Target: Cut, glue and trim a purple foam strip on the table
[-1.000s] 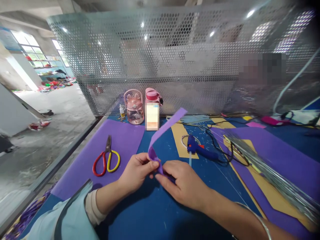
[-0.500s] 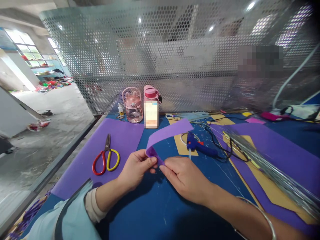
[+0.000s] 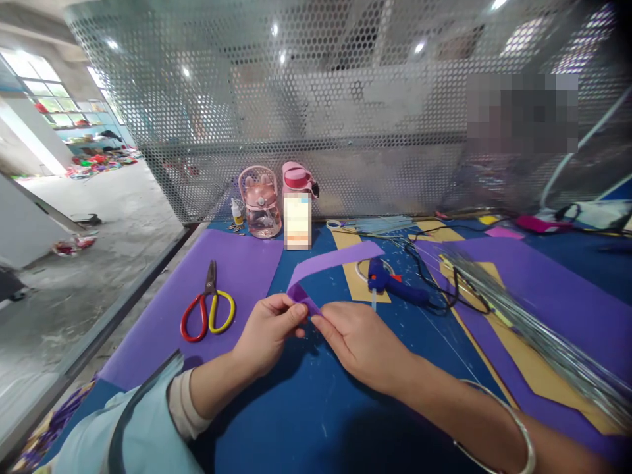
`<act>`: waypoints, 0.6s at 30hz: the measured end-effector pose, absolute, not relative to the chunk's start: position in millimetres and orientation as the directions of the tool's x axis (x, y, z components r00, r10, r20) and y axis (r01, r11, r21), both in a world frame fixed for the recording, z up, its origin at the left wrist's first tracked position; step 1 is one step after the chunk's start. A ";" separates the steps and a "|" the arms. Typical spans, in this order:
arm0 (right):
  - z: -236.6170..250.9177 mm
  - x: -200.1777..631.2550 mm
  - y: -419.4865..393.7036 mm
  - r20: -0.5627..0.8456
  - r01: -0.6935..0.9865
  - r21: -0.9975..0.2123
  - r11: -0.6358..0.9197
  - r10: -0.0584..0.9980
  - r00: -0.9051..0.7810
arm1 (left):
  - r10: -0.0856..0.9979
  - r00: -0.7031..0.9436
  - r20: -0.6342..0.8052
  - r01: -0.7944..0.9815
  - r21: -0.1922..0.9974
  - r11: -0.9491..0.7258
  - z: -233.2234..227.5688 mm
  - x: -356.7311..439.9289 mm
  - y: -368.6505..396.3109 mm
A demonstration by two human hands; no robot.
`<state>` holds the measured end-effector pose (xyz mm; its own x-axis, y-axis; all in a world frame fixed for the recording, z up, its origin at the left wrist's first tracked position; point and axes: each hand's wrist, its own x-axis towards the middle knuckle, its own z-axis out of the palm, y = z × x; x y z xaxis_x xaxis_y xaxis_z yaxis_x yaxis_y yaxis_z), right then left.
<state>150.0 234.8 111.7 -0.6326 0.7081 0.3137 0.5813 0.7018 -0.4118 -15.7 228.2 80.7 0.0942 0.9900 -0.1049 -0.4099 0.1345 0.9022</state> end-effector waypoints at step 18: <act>121.7 142.5 226.4 0.071 0.752 -0.225 0.620 0.780 -0.622 | 0.983 0.076 -0.170 -0.537 0.823 0.184 90.5 -14.6 231.6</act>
<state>142.5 226.4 121.7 -0.6217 0.7801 0.0707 0.7520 0.6196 -0.2247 -14.6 231.6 90.5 0.0756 0.9826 -0.1698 -0.5374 0.1836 0.8231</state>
